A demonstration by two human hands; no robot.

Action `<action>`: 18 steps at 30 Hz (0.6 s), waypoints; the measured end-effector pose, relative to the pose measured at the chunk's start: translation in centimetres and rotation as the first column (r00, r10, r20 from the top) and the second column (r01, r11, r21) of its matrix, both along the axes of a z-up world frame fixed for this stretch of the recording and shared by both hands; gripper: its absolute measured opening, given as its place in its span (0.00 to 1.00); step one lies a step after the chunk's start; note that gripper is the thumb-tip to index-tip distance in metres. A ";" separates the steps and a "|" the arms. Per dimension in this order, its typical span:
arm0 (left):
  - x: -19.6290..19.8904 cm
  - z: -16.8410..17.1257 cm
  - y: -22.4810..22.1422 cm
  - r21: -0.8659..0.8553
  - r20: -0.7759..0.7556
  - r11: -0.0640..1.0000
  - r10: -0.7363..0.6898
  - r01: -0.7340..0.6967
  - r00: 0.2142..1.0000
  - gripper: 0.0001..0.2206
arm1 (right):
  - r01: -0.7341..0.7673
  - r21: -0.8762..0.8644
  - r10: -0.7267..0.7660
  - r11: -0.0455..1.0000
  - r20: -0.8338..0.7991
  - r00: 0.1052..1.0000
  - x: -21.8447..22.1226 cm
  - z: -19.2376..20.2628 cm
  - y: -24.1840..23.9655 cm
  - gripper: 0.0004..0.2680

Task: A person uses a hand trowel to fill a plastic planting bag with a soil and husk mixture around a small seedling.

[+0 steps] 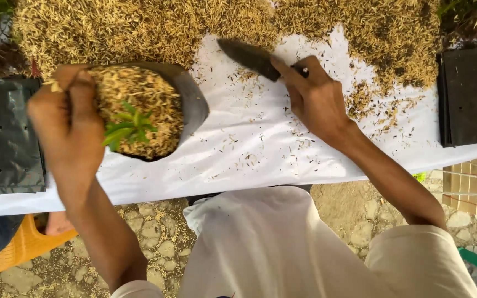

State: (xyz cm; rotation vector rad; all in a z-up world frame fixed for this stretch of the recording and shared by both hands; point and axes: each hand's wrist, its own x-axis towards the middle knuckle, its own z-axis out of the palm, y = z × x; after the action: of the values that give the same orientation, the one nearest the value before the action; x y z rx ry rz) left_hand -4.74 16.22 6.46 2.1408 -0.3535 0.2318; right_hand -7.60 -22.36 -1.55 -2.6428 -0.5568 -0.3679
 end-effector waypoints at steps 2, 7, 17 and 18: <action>0.2 -0.8 -0.9 -0.032 0.002 0.999 -0.041 0.041 0.999 0.19 | -0.061 -0.002 0.061 0.998 0.008 0.998 -1.3 -0.3 0.2 0.23; 0.4 -0.9 -4.1 -0.073 -0.056 0.993 -0.100 0.096 0.993 0.15 | -0.092 -0.139 0.106 0.986 0.093 0.990 -1.2 -1.2 -0.6 0.21; 0.8 -2.8 -8.2 -0.017 -0.085 0.996 -0.084 0.083 0.993 0.11 | 0.210 -0.184 -0.191 0.960 0.115 0.975 -0.1 -2.1 -1.6 0.15; 1.0 -2.6 -8.5 0.015 -0.092 0.998 -0.052 0.054 0.994 0.11 | 0.230 -0.183 -0.201 0.956 0.165 0.966 0.1 -2.3 -1.6 0.15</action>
State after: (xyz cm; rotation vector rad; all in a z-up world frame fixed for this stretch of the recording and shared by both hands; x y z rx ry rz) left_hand -3.78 7.68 3.82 2.1482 -0.3600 0.1001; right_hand -7.47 -23.99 -3.88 -2.8993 -0.3649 -0.6020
